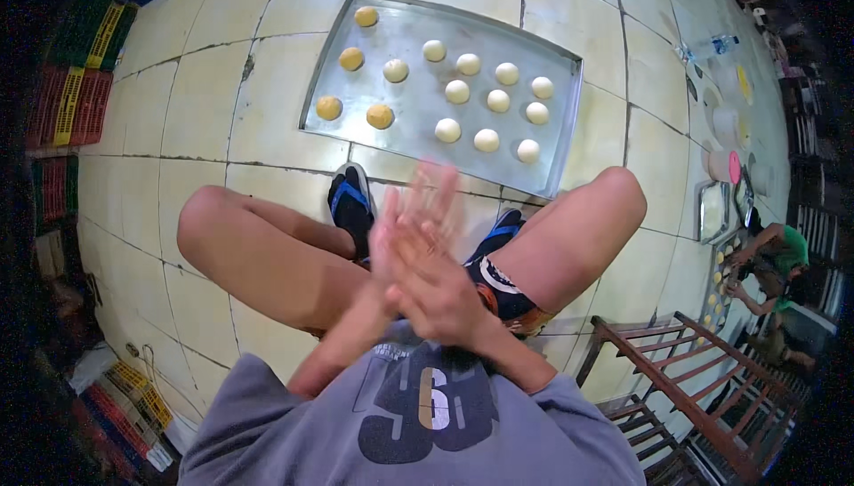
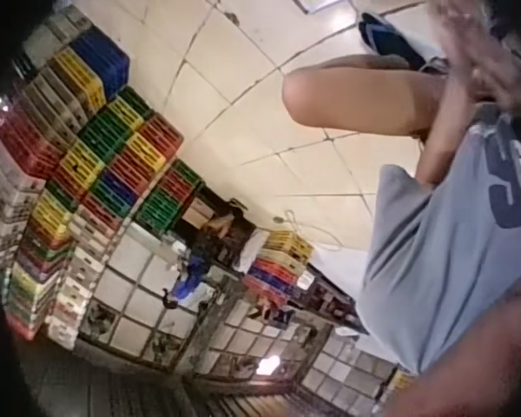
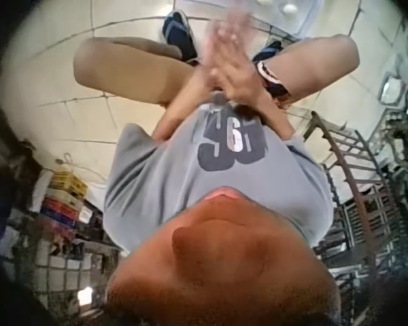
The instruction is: Shaping pieces of dough into small round balls and arranging them on a metal baking tray.
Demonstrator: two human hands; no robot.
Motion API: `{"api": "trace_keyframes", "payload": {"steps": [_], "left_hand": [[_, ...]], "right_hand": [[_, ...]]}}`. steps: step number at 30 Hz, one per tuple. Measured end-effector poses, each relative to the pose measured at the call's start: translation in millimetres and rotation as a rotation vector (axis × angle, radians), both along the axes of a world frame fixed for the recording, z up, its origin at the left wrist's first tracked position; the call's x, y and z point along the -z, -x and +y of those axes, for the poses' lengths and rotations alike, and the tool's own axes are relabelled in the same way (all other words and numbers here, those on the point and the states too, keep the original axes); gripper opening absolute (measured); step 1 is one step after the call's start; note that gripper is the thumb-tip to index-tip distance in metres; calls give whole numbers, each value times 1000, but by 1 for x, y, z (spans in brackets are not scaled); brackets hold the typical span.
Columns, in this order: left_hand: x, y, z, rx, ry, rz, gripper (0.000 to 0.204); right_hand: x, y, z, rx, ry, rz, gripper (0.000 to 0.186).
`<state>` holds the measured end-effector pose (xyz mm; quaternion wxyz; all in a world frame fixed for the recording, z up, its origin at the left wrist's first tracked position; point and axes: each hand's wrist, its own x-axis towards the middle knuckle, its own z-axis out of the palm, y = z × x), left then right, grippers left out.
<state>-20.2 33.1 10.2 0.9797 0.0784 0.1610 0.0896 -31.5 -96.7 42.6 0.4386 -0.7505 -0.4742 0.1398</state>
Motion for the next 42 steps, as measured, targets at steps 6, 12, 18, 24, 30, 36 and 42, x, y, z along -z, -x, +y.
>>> {"api": "trace_keyframes", "payload": {"steps": [6, 12, 18, 24, 30, 36, 42], "left_hand": [[-14, 5, -7, -80, 72, -8, 57], [17, 27, -26, 168, 190, -77, 60], [25, 38, -26, -43, 578, -296, 61], [28, 21, 6, 257, -884, 371, 52], [136, -83, 137, 516, -1726, 805, 64], [218, -151, 178, 535, -2235, 635, 71], [220, -165, 165, 804, -2239, 760, 61]], "right_hand": [[4, -11, -14, 74, 32, 6, 52], [-4, -6, 1, 134, 48, -8, 50], [17, 9, -6, 358, -125, 447, 44], [46, 32, -4, 996, -564, 1579, 33], [69, 65, -16, 1080, -380, 1668, 29], [66, 67, -14, 1071, -194, 1686, 30], [78, 51, -6, 1072, -161, 1679, 29]]}}
